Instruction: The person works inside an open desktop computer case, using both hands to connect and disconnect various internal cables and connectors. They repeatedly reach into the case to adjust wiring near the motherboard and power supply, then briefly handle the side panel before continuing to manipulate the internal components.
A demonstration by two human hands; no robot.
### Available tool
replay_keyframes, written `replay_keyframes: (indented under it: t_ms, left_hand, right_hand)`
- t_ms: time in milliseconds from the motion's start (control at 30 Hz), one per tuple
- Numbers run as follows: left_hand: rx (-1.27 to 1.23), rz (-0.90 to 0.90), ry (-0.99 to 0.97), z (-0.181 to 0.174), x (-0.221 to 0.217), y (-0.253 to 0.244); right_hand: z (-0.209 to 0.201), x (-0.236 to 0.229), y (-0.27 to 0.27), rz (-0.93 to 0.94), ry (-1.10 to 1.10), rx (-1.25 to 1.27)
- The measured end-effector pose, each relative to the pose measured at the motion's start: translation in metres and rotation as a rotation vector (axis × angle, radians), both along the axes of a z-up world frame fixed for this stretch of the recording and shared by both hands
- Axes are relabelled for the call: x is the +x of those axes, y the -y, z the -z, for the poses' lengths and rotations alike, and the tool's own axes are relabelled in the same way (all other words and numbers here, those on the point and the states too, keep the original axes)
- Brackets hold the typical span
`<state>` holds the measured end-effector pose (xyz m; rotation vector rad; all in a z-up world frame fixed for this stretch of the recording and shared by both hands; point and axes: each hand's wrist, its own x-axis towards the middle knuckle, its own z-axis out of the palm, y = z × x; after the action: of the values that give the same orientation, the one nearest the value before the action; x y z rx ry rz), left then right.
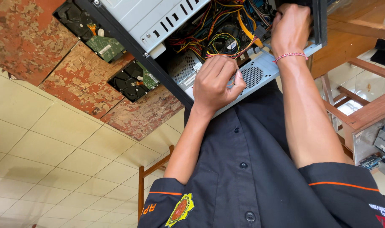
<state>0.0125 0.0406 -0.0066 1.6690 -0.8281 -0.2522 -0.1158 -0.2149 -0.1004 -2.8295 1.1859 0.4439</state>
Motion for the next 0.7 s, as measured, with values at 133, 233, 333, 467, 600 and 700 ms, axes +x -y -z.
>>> replay_keyframes:
  t_ms: [133,233,333,467,600,700]
  left_hand:
    - [-0.01,-0.006,-0.007,0.0,0.0,-0.001]
    - [-0.017,-0.011,0.001,0.0,0.0,0.0]
    - [-0.019,-0.014,-0.005,0.0,0.0,-0.001]
    - [-0.026,-0.023,0.005,0.0,-0.001,-0.003]
    - [-0.036,-0.024,0.005,-0.001,0.001,-0.002]
    - [-0.035,-0.013,-0.001,0.001,0.003,-0.002]
  right_hand:
    - [0.002,-0.001,0.003,-0.046,-0.041,-0.018]
    - [0.001,0.003,0.006,-0.031,-0.068,-0.026]
    - [0.004,0.007,0.005,0.018,-0.12,-0.039]
    - [0.003,0.008,0.001,0.012,-0.146,-0.084]
    - [0.003,0.007,0.001,0.021,-0.107,-0.081]
    - [0.008,0.006,0.005,0.012,-0.072,-0.052]
